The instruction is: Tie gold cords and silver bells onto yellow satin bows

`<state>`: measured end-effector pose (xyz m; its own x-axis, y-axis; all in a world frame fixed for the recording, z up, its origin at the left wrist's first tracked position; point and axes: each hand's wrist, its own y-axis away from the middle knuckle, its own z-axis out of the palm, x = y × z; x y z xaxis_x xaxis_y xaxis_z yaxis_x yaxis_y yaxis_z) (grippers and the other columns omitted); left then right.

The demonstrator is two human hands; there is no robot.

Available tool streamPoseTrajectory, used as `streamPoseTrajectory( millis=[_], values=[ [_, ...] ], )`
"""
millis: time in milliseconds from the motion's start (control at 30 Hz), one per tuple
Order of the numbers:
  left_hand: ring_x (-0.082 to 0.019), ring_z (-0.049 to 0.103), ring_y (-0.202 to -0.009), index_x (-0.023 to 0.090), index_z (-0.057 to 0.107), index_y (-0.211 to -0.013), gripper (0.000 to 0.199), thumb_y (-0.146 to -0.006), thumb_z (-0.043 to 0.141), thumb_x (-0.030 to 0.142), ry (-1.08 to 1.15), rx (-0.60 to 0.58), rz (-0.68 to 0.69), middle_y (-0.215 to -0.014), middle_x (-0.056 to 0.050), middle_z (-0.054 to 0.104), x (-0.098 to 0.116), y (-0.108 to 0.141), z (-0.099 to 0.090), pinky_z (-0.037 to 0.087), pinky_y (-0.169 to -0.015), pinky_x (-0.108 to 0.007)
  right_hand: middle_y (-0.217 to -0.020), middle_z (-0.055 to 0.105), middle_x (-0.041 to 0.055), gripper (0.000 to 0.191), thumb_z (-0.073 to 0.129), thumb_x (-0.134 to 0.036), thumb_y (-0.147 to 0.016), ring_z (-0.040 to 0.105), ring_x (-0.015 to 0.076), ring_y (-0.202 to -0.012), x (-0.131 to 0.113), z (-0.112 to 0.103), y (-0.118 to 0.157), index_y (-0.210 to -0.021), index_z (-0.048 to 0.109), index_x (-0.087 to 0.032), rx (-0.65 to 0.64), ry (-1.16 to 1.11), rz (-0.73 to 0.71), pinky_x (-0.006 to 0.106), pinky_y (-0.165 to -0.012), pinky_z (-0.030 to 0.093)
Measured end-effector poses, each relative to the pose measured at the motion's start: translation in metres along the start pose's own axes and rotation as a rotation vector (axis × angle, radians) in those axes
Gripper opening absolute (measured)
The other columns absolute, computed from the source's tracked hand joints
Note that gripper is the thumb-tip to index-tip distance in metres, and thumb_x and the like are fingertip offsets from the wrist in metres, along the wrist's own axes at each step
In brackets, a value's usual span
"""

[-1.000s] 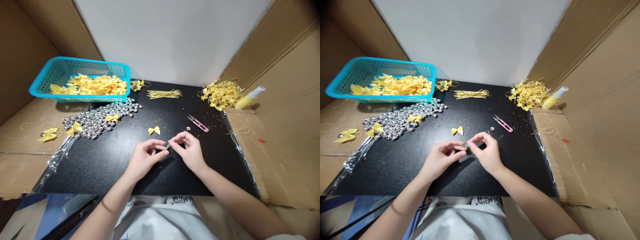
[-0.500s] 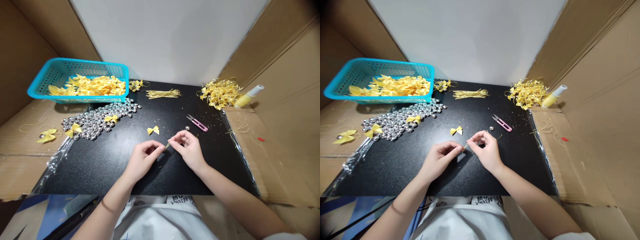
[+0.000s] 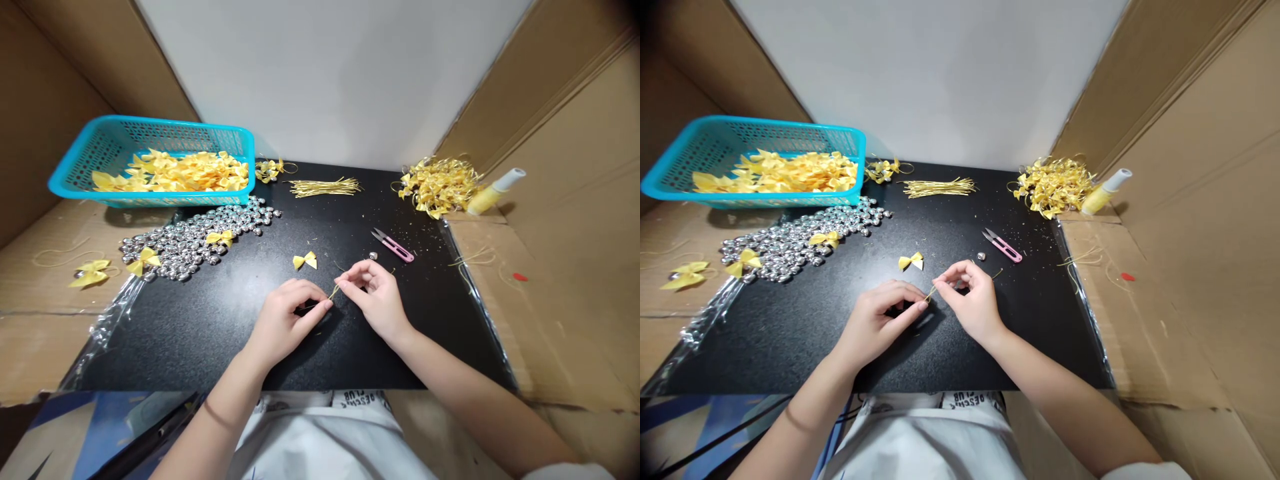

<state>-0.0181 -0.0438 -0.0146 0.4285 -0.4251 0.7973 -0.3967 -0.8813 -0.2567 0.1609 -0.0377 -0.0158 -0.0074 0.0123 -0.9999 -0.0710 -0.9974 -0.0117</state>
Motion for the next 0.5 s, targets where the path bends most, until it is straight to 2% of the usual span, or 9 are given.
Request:
streamPoseTrajectory(
  millis=[133,233,500],
  values=[
    [-0.014,0.066,-0.081,0.018,0.068,-0.077,0.013,-0.089,0.062,0.022,0.085,0.034,-0.015,-0.087,-0.003,0.073,0.0023,0.0000,0.0004,0.048,-0.077,-0.025,-0.074,0.069,0.0014,0.019,0.076,-0.027,-0.069,0.064,0.0162,-0.069,0.0008,0.0010,0.0008,-0.073,0.059,-0.021,-0.008,0.006,0.016,0.030,-0.069,0.048],
    [-0.015,0.066,-0.084,0.018,0.068,-0.077,0.013,-0.088,0.063,0.021,0.071,0.046,0.002,-0.088,-0.004,0.072,0.0031,0.0000,0.0013,0.048,-0.079,-0.026,-0.074,0.069,0.0013,0.019,0.076,-0.028,-0.070,0.064,0.0163,-0.070,0.0015,0.0016,0.0014,-0.074,0.059,-0.021,-0.017,0.002,0.020,0.030,-0.070,0.048],
    [-0.016,0.063,-0.088,0.018,0.066,-0.075,0.011,-0.086,0.063,0.019,-0.018,-0.022,0.068,-0.094,-0.004,0.070,0.0037,0.0001,0.0019,0.046,-0.083,-0.029,-0.073,0.069,0.0003,0.019,0.075,-0.026,-0.070,0.064,0.0157,-0.069,-0.0004,0.0010,0.0011,-0.075,0.058,-0.021,-0.037,-0.002,0.031,0.030,-0.070,0.047]
  ],
)
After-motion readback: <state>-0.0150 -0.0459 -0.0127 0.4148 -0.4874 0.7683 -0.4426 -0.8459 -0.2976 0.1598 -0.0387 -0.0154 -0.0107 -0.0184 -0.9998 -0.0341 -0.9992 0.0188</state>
